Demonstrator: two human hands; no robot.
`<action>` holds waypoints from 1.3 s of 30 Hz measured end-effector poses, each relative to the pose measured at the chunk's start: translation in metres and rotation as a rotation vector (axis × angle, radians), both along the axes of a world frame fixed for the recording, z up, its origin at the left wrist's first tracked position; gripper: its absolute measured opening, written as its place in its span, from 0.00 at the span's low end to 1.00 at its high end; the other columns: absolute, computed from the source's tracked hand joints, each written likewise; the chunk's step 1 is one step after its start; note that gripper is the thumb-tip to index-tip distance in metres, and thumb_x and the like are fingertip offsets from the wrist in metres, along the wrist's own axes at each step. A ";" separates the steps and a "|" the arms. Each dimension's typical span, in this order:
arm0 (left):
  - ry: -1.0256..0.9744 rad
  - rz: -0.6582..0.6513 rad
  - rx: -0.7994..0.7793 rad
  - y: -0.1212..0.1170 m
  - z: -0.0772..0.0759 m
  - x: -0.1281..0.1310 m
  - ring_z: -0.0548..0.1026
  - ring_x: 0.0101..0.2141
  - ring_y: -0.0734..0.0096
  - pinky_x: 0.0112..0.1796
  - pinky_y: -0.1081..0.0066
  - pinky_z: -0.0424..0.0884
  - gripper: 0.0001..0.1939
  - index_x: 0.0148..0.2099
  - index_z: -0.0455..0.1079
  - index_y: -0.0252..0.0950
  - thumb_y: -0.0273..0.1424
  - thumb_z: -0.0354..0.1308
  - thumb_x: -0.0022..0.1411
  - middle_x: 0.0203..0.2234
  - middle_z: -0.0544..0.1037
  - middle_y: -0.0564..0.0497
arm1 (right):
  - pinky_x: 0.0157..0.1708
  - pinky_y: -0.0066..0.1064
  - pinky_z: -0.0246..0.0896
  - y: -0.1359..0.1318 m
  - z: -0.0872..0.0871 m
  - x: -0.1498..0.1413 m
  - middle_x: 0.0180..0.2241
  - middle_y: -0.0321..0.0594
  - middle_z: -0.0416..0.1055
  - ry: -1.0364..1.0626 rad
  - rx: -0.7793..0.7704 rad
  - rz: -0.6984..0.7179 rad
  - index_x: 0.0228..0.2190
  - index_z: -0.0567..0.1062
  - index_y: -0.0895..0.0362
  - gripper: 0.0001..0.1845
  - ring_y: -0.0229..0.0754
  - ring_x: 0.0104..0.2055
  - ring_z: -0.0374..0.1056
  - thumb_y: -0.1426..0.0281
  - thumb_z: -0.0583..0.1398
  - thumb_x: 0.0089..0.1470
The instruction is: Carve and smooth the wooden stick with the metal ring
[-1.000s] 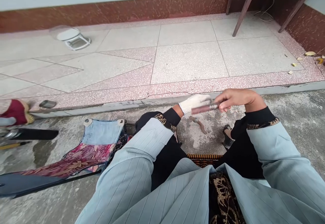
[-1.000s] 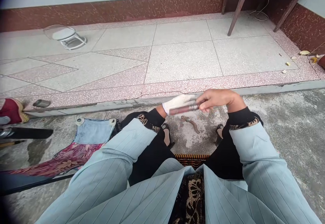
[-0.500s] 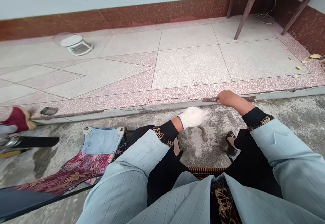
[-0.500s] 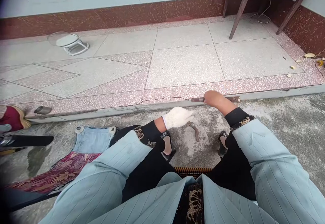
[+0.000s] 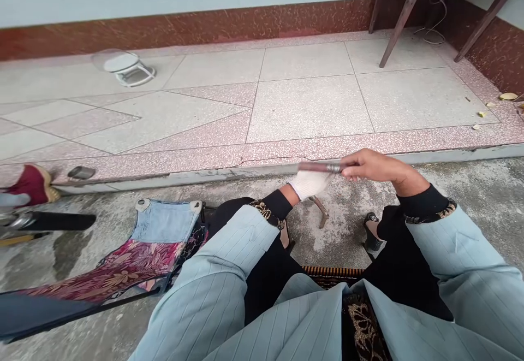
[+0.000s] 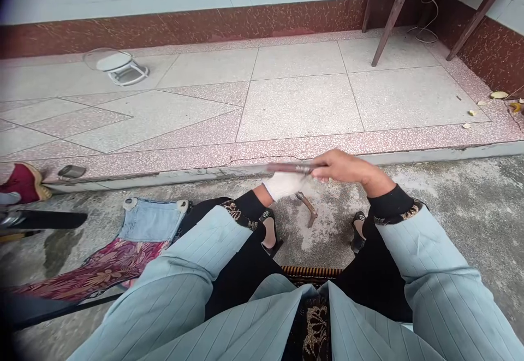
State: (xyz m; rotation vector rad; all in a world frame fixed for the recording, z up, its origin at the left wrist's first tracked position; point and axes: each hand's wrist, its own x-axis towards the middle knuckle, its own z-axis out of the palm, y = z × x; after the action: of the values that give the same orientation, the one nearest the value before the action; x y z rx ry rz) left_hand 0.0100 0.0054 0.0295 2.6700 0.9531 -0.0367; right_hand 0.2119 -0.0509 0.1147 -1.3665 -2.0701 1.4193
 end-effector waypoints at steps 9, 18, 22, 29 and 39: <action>0.142 -0.127 -0.076 -0.010 -0.006 0.009 0.78 0.35 0.65 0.35 0.70 0.68 0.17 0.47 0.74 0.40 0.38 0.45 0.70 0.36 0.81 0.46 | 0.31 0.32 0.51 0.021 -0.021 0.016 0.30 0.43 0.74 -0.519 0.111 -0.295 0.38 0.80 0.59 0.15 0.41 0.31 0.65 0.63 0.57 0.59; 0.181 -0.134 0.089 -0.011 -0.009 0.010 0.79 0.33 0.60 0.33 0.67 0.67 0.20 0.51 0.71 0.36 0.38 0.41 0.72 0.33 0.81 0.41 | 0.33 0.35 0.54 0.028 -0.040 0.018 0.37 0.54 0.76 -0.891 0.105 -0.160 0.40 0.80 0.63 0.17 0.49 0.38 0.69 0.64 0.56 0.60; 0.149 -0.136 0.178 -0.003 0.008 0.003 0.79 0.32 0.59 0.32 0.68 0.66 0.20 0.53 0.70 0.37 0.38 0.41 0.72 0.30 0.79 0.43 | 0.31 0.32 0.56 0.018 -0.036 0.005 0.29 0.45 0.75 -0.697 -0.223 0.214 0.33 0.81 0.61 0.11 0.41 0.30 0.68 0.67 0.61 0.57; -0.045 -0.029 -0.054 0.001 0.014 0.002 0.78 0.36 0.66 0.36 0.71 0.68 0.20 0.50 0.71 0.36 0.38 0.40 0.73 0.37 0.80 0.47 | 0.29 0.26 0.57 0.003 0.002 0.028 0.28 0.36 0.72 0.165 -0.158 0.004 0.40 0.79 0.59 0.20 0.33 0.27 0.63 0.56 0.63 0.55; 0.098 -0.149 0.072 -0.009 0.004 0.002 0.78 0.34 0.63 0.32 0.70 0.66 0.21 0.53 0.69 0.39 0.41 0.38 0.73 0.34 0.81 0.48 | 0.27 0.30 0.54 0.021 -0.018 0.051 0.25 0.42 0.72 -0.449 0.153 -0.571 0.32 0.78 0.60 0.14 0.38 0.26 0.64 0.63 0.58 0.59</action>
State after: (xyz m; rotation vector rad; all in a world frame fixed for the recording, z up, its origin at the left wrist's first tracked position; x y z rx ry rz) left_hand 0.0118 -0.0035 0.0335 2.8240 0.7959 -0.1702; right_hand 0.2626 -0.0297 0.0968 -2.1254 -1.7385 0.7518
